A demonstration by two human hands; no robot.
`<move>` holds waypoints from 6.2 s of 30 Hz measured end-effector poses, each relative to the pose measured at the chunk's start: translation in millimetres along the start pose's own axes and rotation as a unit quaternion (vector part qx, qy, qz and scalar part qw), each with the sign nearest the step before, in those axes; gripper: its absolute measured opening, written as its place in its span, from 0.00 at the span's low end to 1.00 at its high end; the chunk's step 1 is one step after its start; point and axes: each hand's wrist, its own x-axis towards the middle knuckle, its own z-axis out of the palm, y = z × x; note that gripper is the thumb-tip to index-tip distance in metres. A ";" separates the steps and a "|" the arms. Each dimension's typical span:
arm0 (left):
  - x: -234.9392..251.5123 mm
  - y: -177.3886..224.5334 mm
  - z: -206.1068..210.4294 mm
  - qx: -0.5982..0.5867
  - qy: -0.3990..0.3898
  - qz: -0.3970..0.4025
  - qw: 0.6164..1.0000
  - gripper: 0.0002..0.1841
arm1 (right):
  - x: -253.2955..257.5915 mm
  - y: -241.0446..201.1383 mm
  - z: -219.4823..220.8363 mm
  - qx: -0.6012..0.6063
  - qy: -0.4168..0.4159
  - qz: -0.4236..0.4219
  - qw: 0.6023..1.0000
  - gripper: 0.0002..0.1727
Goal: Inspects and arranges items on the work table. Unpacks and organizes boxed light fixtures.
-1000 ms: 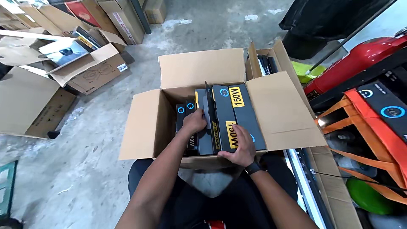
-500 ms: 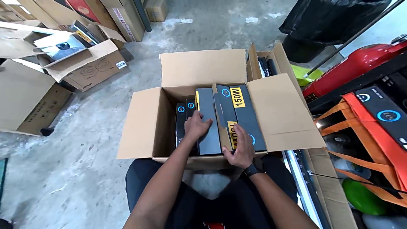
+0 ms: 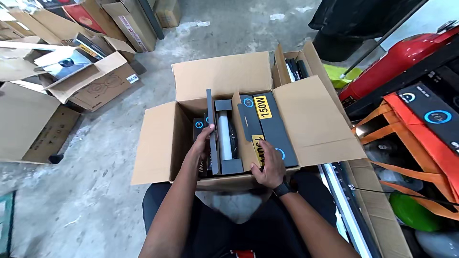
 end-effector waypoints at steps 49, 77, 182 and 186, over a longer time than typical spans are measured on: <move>73.7 2.1 86.1 0.727 -0.036 -0.154 0.668 0.33 | 6.4 0.5 0.8 -0.027 -0.014 0.011 0.999 0.39; 59.0 -3.6 41.1 0.514 0.135 0.000 0.847 0.33 | 17.0 1.5 1.0 -0.009 -0.098 -0.014 0.995 0.34; -82.5 -4.0 153.5 0.333 -0.115 0.339 0.873 0.22 | 21.8 4.0 -100.4 0.072 0.127 0.109 0.983 0.17; -60.4 0.0 186.0 0.172 -0.134 0.296 0.930 0.14 | 21.5 -7.1 -102.3 0.124 0.146 0.147 0.971 0.18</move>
